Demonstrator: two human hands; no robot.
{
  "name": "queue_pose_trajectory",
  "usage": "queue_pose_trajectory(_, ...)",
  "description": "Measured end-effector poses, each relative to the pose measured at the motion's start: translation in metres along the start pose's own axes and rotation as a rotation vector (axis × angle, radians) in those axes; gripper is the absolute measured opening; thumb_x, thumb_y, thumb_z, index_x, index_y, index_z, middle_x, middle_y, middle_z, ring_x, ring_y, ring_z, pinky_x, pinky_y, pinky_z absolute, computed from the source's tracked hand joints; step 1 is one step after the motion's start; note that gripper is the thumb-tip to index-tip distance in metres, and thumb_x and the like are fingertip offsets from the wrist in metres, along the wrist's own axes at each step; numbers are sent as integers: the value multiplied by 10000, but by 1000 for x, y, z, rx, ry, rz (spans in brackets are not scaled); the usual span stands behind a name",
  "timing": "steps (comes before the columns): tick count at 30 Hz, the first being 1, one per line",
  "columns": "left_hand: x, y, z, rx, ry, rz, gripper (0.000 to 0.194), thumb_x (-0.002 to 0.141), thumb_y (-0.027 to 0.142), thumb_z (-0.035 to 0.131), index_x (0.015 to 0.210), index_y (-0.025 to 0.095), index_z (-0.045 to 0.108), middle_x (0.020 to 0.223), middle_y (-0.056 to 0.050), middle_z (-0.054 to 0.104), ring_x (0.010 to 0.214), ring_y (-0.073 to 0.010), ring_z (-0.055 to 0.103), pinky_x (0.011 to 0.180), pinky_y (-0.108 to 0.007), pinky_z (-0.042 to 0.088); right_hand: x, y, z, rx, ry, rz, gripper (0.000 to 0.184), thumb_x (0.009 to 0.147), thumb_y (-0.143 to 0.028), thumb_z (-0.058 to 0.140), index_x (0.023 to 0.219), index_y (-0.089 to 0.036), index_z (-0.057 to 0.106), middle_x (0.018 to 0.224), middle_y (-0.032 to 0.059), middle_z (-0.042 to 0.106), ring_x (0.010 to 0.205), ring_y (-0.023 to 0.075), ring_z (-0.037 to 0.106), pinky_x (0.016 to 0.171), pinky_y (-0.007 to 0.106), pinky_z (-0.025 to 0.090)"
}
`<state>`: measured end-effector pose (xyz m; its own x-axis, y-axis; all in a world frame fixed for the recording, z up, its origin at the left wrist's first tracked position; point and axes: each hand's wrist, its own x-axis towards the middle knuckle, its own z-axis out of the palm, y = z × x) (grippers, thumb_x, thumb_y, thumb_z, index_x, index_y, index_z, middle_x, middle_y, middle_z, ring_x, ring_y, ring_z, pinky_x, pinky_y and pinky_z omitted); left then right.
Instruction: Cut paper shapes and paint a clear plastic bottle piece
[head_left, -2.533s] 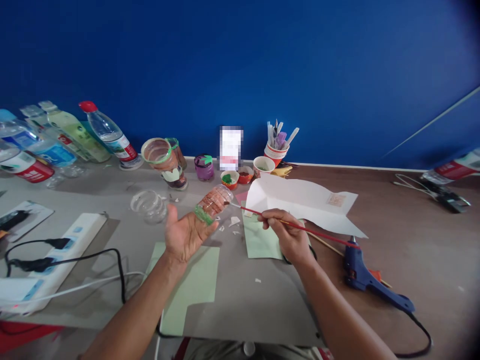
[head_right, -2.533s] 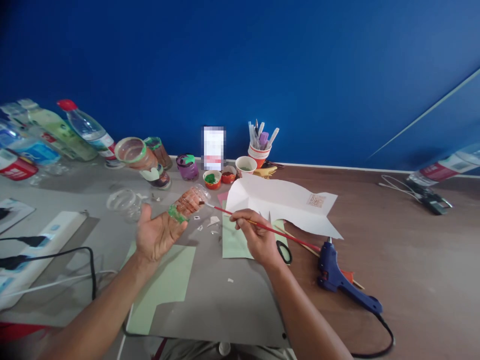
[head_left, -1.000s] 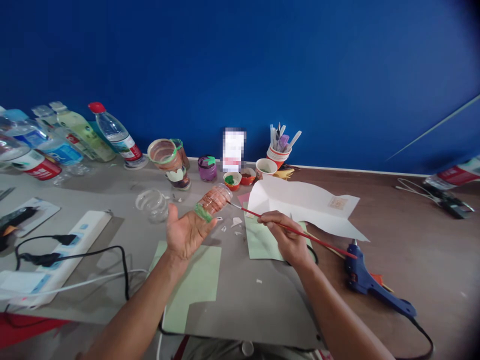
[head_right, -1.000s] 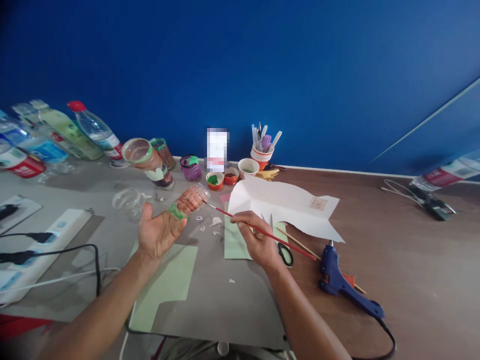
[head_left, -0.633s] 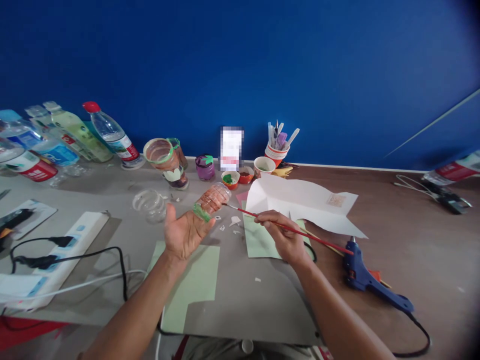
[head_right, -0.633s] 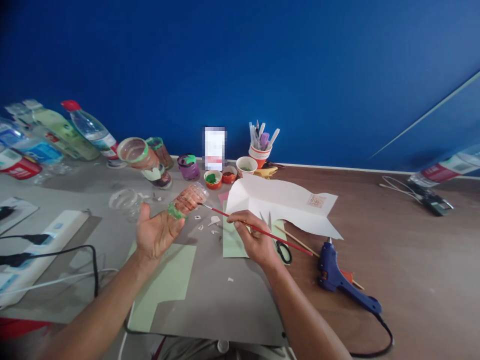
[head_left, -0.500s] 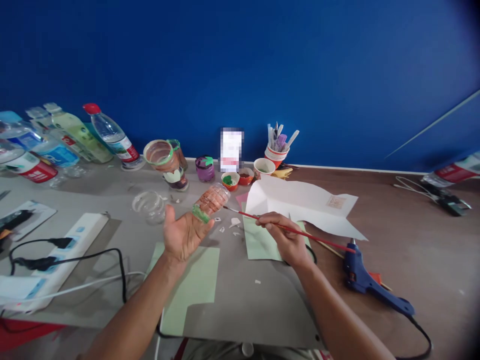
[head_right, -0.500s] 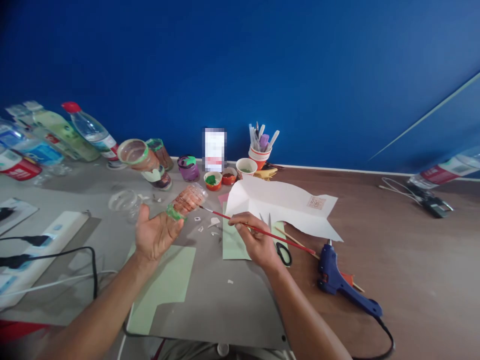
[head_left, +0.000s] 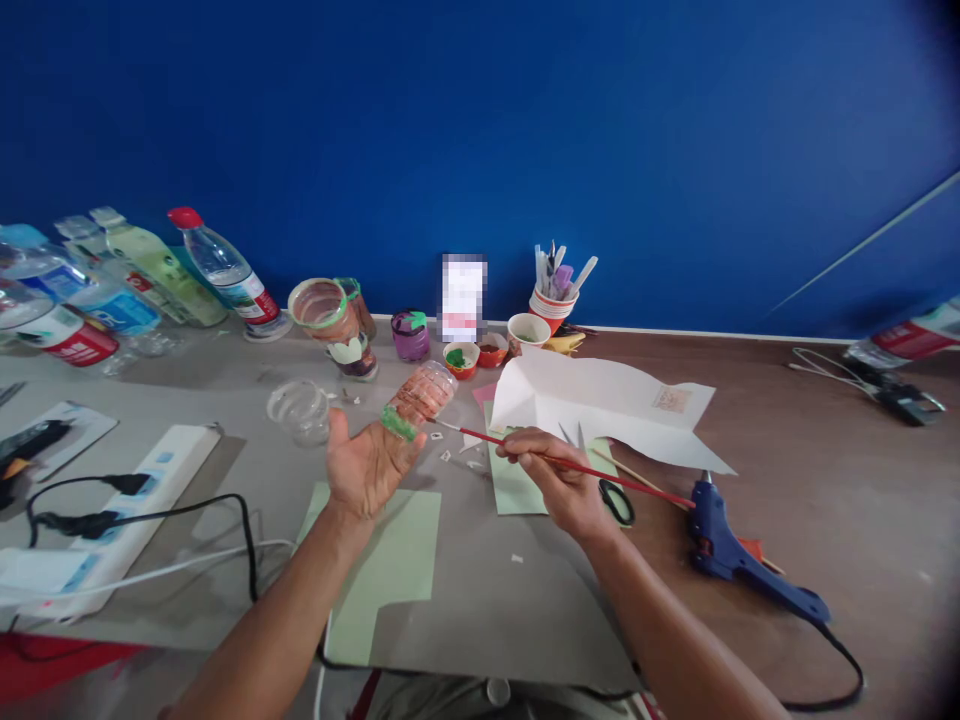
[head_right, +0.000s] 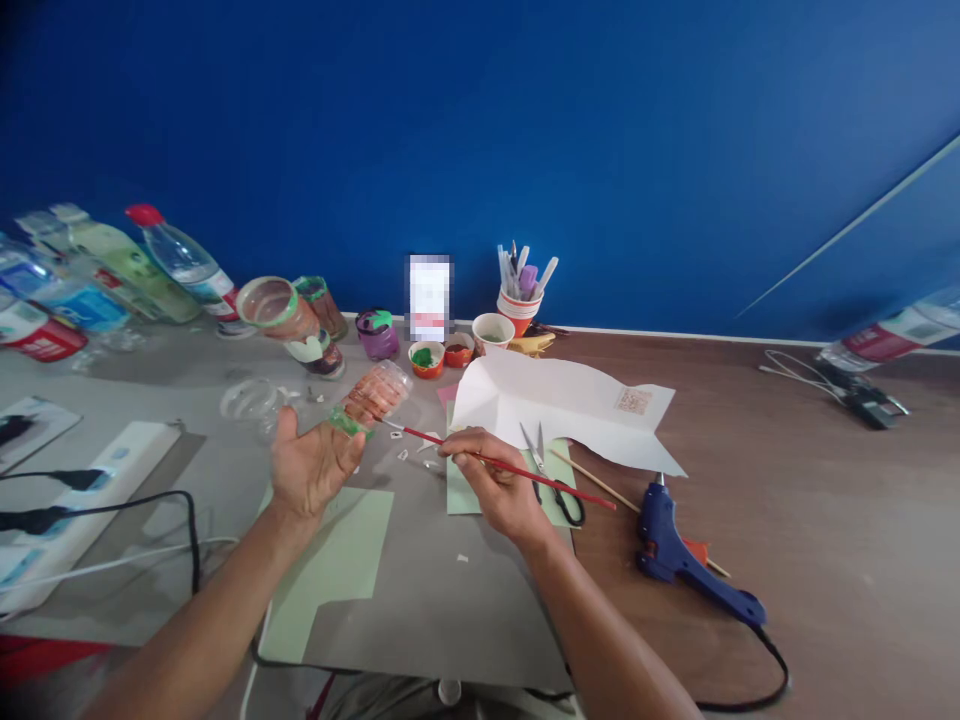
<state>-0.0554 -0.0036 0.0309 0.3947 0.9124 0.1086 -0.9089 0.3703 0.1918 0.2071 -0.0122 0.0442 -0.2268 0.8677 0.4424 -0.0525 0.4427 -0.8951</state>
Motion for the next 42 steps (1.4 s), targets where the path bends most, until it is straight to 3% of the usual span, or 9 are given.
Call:
queue_pose_trajectory(6, -1, 1, -2, 11, 38, 34, 968, 900, 734, 257, 1538, 129, -147, 1417, -257, 520, 1249, -300, 589, 957, -454, 540, 3, 0, -1, -137, -22, -22, 193, 921, -177, 562, 934, -244, 742, 899, 57, 734, 891, 194, 671, 812, 347, 540)
queue_pose_trajectory(13, -2, 2, -2, 2, 38, 24, 965, 901, 731, 268, 1538, 135, -145, 1437, -256, 497, 1267, -296, 573, 963, -454, 539, 2, -4, 0, -66, -20, -39, 210, 931, -177, 550, 968, -258, 740, 923, 54, 740, 903, 190, 673, 804, 344, 543)
queue_pose_trajectory(17, -1, 2, 0, 14, 25, 54, 944, 899, 735, 259, 1553, 138, -69, 1411, -249, 530, 1263, -291, 577, 953, -437, 548, 3, -4, 1, -105, -44, -3, 196, 920, -188, 561, 921, -240, 750, 899, 64, 740, 877, 199, 681, 805, 359, 541)
queue_pose_trajectory(22, -1, 2, 1, 59, 40, 57, 880, 907, 730, 236, 1565, 179, 40, 1383, -222, 569, 1208, -280, 623, 925, -417, 565, 3, -4, 0, 44, -17, 27, 186, 931, -207, 568, 956, -268, 742, 890, 39, 733, 835, 175, 658, 750, 327, 535)
queue_pose_trajectory(26, -1, 0, 3, 39, -3, 25, 896, 912, 719, 246, 1560, 176, -53, 1392, -221, 559, 1222, -274, 613, 938, -420, 555, 3, -3, 2, 88, -45, 61, 174, 939, -245, 570, 966, -272, 740, 901, 37, 732, 804, 167, 649, 719, 319, 528)
queue_pose_trajectory(29, -1, -1, 5, 28, -30, 1, 906, 917, 710, 257, 1548, 178, -117, 1426, -216, 524, 1274, -275, 568, 946, -419, 549, 3, 1, -1, 72, 1, 96, 163, 936, -250, 580, 954, -272, 741, 902, 36, 730, 817, 165, 643, 728, 316, 521)
queue_pose_trajectory(32, -1, -3, 7, 29, -36, -12, 892, 919, 706, 258, 1553, 187, -96, 1400, -207, 557, 1264, -278, 578, 943, -427, 550, 2, 2, -5, 136, 38, 122, 150, 934, -253, 589, 964, -277, 734, 903, 32, 729, 811, 163, 640, 704, 305, 520)
queue_pose_trajectory(37, -1, -6, 9, 19, -38, -43, 914, 911, 717, 255, 1551, 171, -103, 1385, -215, 568, 1268, -293, 571, 956, -450, 541, 2, -2, -6, 149, -21, 127, 159, 935, -277, 583, 942, -256, 740, 872, 42, 733, 776, 166, 639, 683, 309, 521)
queue_pose_trajectory(42, -2, -4, 6, 81, -11, -20, 952, 894, 738, 256, 1544, 157, -125, 1383, -222, 568, 1264, -299, 575, 954, -460, 535, 0, -1, -6, 175, 69, 175, 131, 923, -281, 609, 952, -264, 736, 884, 33, 734, 781, 161, 624, 706, 307, 513)
